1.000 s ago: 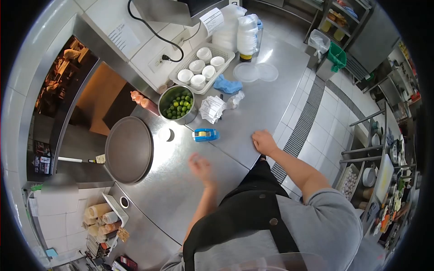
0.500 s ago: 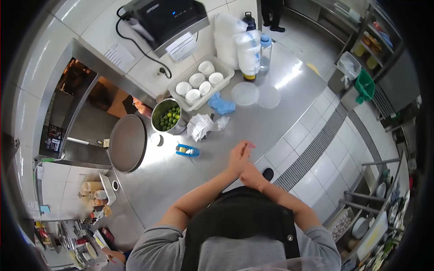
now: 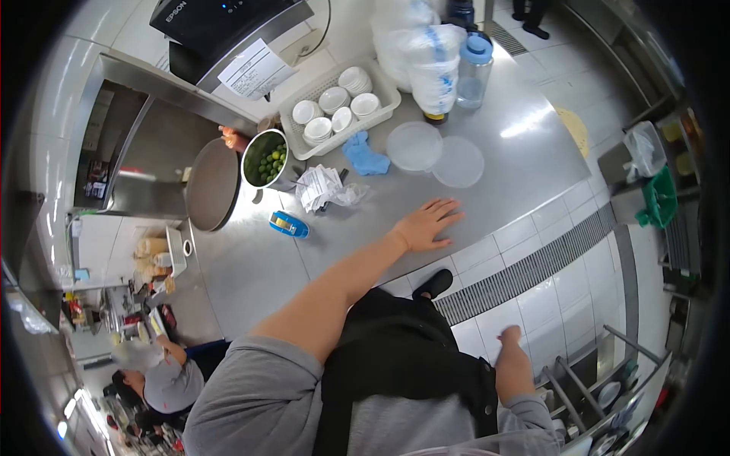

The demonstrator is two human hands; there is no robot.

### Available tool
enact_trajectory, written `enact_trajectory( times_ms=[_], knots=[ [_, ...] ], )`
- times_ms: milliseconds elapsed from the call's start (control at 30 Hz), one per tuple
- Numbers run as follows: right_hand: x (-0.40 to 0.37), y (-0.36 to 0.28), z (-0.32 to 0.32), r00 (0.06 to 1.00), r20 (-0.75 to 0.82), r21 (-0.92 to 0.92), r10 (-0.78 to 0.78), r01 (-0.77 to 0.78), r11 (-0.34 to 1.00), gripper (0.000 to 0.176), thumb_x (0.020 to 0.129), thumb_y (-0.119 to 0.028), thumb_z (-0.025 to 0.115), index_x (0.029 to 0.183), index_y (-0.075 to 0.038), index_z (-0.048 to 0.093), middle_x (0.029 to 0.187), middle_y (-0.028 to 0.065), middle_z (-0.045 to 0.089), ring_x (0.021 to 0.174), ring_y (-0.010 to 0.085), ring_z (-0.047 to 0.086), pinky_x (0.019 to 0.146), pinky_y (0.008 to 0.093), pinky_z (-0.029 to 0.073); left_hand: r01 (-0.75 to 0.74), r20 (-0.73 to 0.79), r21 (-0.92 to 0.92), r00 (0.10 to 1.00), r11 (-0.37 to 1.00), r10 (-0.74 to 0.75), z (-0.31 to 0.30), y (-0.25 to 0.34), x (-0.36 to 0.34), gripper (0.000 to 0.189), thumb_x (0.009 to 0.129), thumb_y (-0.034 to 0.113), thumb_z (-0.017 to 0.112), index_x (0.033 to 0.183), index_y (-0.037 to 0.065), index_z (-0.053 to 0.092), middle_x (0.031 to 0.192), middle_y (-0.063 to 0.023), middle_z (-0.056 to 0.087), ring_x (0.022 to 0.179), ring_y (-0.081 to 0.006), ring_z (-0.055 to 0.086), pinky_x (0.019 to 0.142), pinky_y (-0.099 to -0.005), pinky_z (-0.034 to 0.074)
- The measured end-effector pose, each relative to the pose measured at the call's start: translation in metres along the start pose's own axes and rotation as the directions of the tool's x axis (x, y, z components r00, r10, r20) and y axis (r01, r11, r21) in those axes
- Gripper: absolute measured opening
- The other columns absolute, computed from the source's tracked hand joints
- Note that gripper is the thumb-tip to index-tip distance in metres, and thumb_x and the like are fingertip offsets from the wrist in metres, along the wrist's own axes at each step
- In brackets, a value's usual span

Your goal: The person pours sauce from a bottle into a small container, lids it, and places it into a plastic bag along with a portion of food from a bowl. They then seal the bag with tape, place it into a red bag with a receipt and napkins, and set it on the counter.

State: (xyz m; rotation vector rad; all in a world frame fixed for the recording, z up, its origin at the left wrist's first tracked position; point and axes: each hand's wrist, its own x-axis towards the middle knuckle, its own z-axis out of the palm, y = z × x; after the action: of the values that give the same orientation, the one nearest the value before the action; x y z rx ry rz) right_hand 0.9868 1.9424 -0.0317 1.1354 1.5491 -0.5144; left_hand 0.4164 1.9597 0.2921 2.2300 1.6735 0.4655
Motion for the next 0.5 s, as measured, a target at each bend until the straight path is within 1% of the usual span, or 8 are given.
enact_trajectory(
  times_ms=[33,67,100,167,200,233,333,500],
  knots=[
    [-0.006,0.024,-0.006,0.983,-0.084,-0.21,-0.164,0.143,0.967,0.055,0.087,-0.043,0.077,0.12,0.0,0.067,0.099,0.0138,0.076,0.091,0.0288,0.074,0.082,0.0407,0.058,0.002,0.011,0.005,1.0,1.0,-0.002,0.002,-0.001,0.001,0.072,0.092,0.043,0.063,0.152,0.013,0.039,0.159,-0.0158,0.033,0.15,-0.0333,0.028,0.123,-0.0502,0.023],
    [0.028,0.052,0.017,0.978,-0.196,0.284,0.075,-0.017,0.959,0.037,0.088,-0.027,0.074,0.107,0.003,0.068,0.096,0.0169,0.075,0.086,0.0279,0.073,0.072,0.0372,0.058,0.003,0.021,0.007,1.0,1.0,-0.004,0.003,-0.002,0.002,0.071,0.093,0.044,0.063,0.153,0.013,0.038,0.16,-0.0153,0.033,0.15,-0.033,0.028,0.123,-0.0504,0.023],
    [0.051,0.076,0.031,0.905,-0.293,0.726,0.308,0.001,0.688,0.019,0.088,-0.012,0.07,0.094,0.006,0.068,0.092,0.0199,0.073,0.081,0.0269,0.072,0.062,0.0336,0.058,0.013,0.027,0.007,1.0,1.0,-0.013,0.004,-0.002,0.003,0.071,0.093,0.044,0.062,0.153,0.013,0.038,0.16,-0.0148,0.032,0.15,-0.0325,0.028,0.123,-0.0502,0.023],
    [0.007,0.069,-0.031,0.905,-0.135,0.982,0.403,0.069,0.174,0.014,0.087,0.0,0.06,0.096,0.009,0.063,0.089,0.0217,0.069,0.08,0.0328,0.071,0.055,0.0366,0.058,0.022,0.045,0.011,0.999,1.0,-0.023,0.003,-0.002,0.004,0.071,0.094,0.044,0.061,0.153,0.014,0.037,0.161,-0.0138,0.032,0.151,-0.0315,0.027,0.123,-0.05,0.022],
    [-0.015,0.067,-0.063,0.893,-0.054,0.988,0.446,0.112,-0.103,0.014,0.086,0.005,0.055,0.098,0.01,0.06,0.087,0.0226,0.067,0.079,0.0358,0.071,0.051,0.0381,0.058,0.026,0.05,0.015,0.998,1.0,-0.027,0.003,-0.002,0.004,0.071,0.094,0.044,0.061,0.154,0.014,0.037,0.161,-0.0136,0.031,0.151,-0.0312,0.027,0.123,-0.0498,0.022],
    [-0.025,0.058,-0.086,0.914,-0.057,0.985,0.402,0.118,-0.127,0.019,0.081,0.011,0.044,0.097,0.011,0.055,0.085,0.0212,0.062,0.071,0.0386,0.068,0.043,0.039,0.058,0.027,0.055,0.019,0.998,0.999,-0.028,0.002,-0.002,0.005,0.071,0.094,0.044,0.061,0.154,0.014,0.037,0.161,-0.0134,0.031,0.151,-0.0309,0.027,0.123,-0.0496,0.022],
    [0.008,0.015,-0.113,0.937,-0.096,0.868,0.335,0.244,-0.433,0.017,0.083,0.009,0.046,0.096,0.012,0.056,0.085,0.0234,0.064,0.064,0.0349,0.068,0.046,0.0408,0.062,0.039,0.083,0.022,0.996,0.999,-0.041,-0.001,0.001,0.009,0.071,0.093,0.044,0.061,0.154,0.016,0.037,0.161,-0.0128,0.031,0.151,-0.03,0.027,0.123,-0.0491,0.022],
    [0.042,-0.1,-0.191,0.982,-0.142,0.89,0.127,0.183,-0.417,0.016,0.084,0.007,0.052,0.097,0.009,0.061,0.089,0.0239,0.069,0.075,0.0337,0.069,0.058,0.0416,0.066,0.054,0.095,0.03,0.994,0.998,-0.057,-0.003,0.002,0.009,0.072,0.092,0.043,0.063,0.154,0.017,0.037,0.161,-0.0123,0.031,0.151,-0.0293,0.028,0.123,-0.0484,0.022]
  ],
)
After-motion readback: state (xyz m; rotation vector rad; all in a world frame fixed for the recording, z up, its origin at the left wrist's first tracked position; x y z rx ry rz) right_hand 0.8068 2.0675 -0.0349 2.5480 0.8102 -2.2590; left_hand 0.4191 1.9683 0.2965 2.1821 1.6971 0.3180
